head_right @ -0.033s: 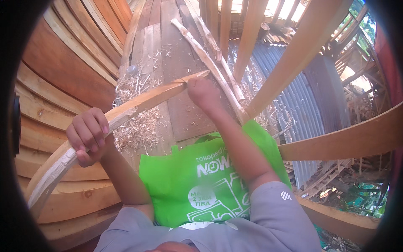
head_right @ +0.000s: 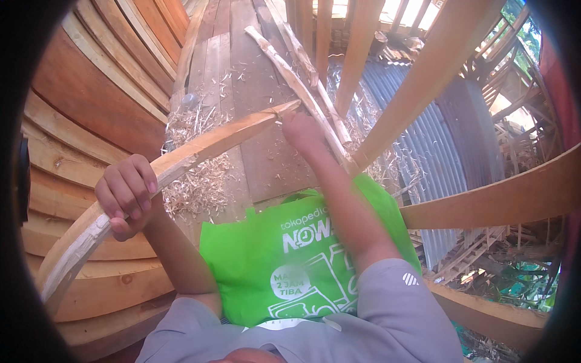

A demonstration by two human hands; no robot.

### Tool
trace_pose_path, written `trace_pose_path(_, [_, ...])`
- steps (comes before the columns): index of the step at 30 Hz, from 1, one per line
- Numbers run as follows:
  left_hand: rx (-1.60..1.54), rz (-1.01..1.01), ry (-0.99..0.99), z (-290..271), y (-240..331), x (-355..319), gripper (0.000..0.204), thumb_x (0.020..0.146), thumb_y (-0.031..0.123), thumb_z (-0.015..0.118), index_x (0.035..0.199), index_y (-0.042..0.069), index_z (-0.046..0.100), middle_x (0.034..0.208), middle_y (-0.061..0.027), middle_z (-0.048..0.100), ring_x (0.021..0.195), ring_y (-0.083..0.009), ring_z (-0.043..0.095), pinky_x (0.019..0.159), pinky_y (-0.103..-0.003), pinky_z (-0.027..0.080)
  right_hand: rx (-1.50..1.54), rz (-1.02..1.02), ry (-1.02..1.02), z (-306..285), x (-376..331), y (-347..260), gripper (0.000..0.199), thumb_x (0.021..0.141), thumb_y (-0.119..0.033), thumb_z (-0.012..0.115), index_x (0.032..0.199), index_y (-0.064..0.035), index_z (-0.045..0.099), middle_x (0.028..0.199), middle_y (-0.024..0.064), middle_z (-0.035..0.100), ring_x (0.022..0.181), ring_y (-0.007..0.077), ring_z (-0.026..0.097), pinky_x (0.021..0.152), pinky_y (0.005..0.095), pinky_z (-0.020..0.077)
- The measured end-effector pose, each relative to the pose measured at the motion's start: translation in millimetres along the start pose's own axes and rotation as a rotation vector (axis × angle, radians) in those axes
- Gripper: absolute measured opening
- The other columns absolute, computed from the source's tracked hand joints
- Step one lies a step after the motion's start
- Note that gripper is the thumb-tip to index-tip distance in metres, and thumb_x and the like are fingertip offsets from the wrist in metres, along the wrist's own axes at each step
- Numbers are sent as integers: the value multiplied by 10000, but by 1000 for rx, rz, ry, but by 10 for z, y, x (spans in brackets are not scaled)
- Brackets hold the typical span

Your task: The person carves a long, curved piece of wood using a knife. They hold the wood with one hand and use the knife with the other to shave off thin layers, creating wood shavings on the floor.

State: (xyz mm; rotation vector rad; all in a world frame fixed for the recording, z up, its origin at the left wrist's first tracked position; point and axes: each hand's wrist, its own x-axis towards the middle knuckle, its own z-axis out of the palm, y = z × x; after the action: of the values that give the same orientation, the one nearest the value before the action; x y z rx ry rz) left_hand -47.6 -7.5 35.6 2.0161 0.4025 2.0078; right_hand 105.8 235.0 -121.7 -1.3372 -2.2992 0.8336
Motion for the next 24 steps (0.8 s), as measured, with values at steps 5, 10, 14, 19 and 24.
trace_pose_path(5, [85,2,110,42,18,-31,152,877,281,675,820,203,558,648,85,529,594,-75,541,652,-283,476,-16,-120,4,-219,-110,-369,563,973,-369,328,805,46,669,889,311,646,892,496,611,870,545,462])
trace_pose_path(10, [115,1,252,194,-28,-37,169,901,270,652,817,193,527,662,72,500,607,-79,515,670,-291,466,13,-175,179,-39,9,-99,544,975,-350,362,741,45,654,820,293,647,805,484,620,791,545,485])
trace_pose_path(14, [68,-5,137,60,43,-110,182,907,259,641,812,186,504,667,65,489,619,-86,503,693,-298,457,-105,-240,-70,-384,-290,-482,546,975,-362,348,777,31,671,852,289,654,830,474,627,813,542,487])
trace_pose_path(19, [94,2,222,152,-15,-37,173,896,256,645,806,191,512,660,71,503,604,-76,517,657,-282,465,-54,-152,52,-155,245,156,572,971,-369,318,778,26,684,866,297,653,868,480,625,875,540,476])
trace_pose_path(24, [105,-13,162,86,61,-102,164,886,265,653,805,203,524,647,83,512,590,-71,528,660,-278,480,15,-111,-45,-59,171,-220,590,967,-377,295,842,53,679,921,301,652,903,505,605,879,527,474])
